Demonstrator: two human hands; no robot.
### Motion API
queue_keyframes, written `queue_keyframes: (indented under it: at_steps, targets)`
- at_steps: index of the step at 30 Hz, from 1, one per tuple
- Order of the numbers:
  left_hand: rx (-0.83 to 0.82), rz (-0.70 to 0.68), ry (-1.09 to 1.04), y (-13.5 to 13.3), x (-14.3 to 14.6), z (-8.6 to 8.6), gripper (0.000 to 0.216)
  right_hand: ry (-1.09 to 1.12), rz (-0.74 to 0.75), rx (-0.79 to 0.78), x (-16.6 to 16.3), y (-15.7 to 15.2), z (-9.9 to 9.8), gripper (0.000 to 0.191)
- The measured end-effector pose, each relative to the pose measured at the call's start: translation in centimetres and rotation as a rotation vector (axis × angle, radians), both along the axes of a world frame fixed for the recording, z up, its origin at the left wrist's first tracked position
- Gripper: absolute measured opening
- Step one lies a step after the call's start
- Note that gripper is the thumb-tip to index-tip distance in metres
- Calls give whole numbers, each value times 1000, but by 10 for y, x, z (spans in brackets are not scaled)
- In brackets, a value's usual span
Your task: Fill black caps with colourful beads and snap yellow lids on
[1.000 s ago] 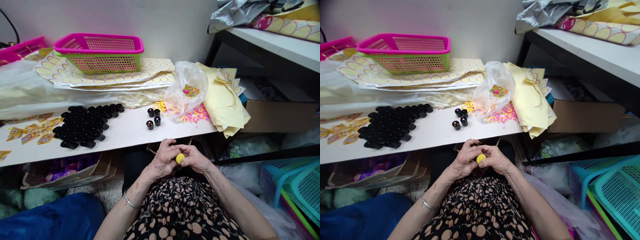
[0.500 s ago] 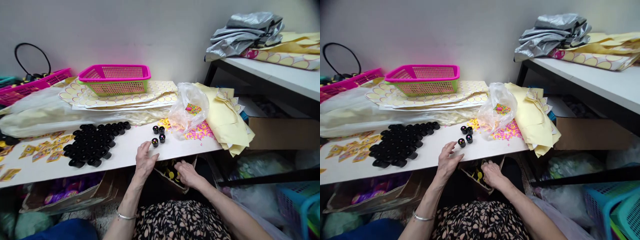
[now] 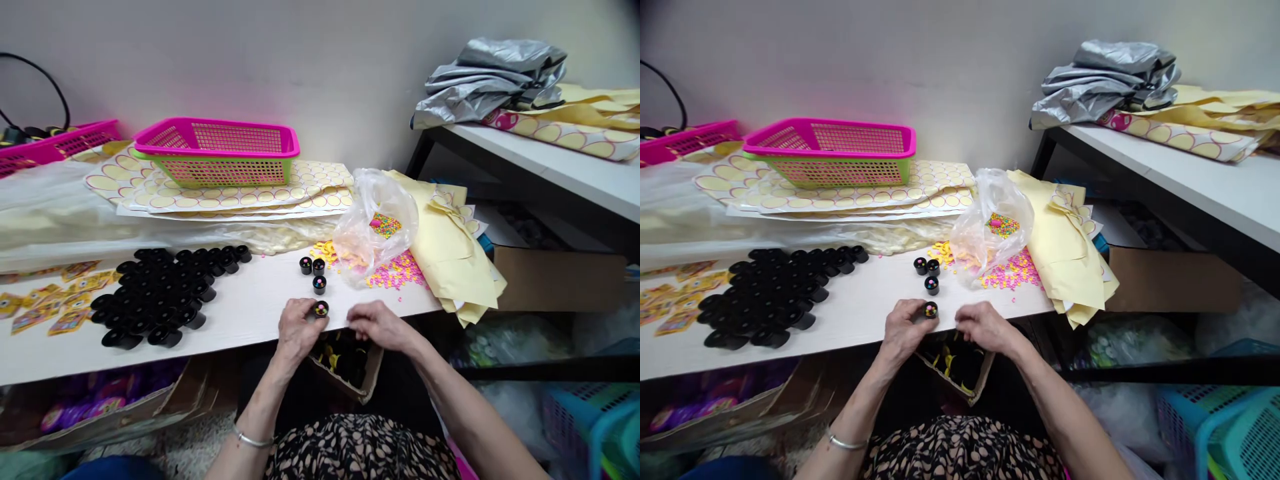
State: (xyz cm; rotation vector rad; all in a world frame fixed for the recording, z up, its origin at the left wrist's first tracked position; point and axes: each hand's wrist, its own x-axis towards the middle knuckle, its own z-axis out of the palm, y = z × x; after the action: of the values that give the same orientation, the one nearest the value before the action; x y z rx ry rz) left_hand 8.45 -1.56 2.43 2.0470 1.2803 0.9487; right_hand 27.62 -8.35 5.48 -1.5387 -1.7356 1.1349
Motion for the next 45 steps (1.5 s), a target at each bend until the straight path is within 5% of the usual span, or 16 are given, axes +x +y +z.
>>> queue_keyframes:
  at_steps: [3,6,10,20,23,28,32,34,37,40,45]
  targets:
    - [-6,-51,32,-6,18,1,23,-19,-156,195,-2,45,7,18]
    - [-15,-66,47,-6,30,3,21,-336,-235,386,-4,94,4,29]
    - [-27,-37,-12,-2,33,2,24,-536,-275,411,0,140,1,35]
    - [-10,44,-12,-2,36,0,20,-686,-230,376,4,159,12,14]
    - [-1,36,-40,-1,35,-2,19,-608,-288,381,8,157,18,6]
    - [-33,30,-61,-1,36,-6,21,129,-528,406,9,113,25,18]
    - [-33,21,-56,-2,35,-7,21,324,-633,119,7,53,8,24]
    - [-30,9,-53,-2,35,-6,20,287,-653,48,8,32,-7,22]
    - [-35,-13,-55,-3,34,-4,20,65,-635,143,10,17,-21,17]
    - [-43,-29,-64,-2,34,-4,21,-233,-529,247,10,13,-18,18]
    - [-49,-22,-72,-2,36,-6,19,-490,-374,197,3,10,-9,8]
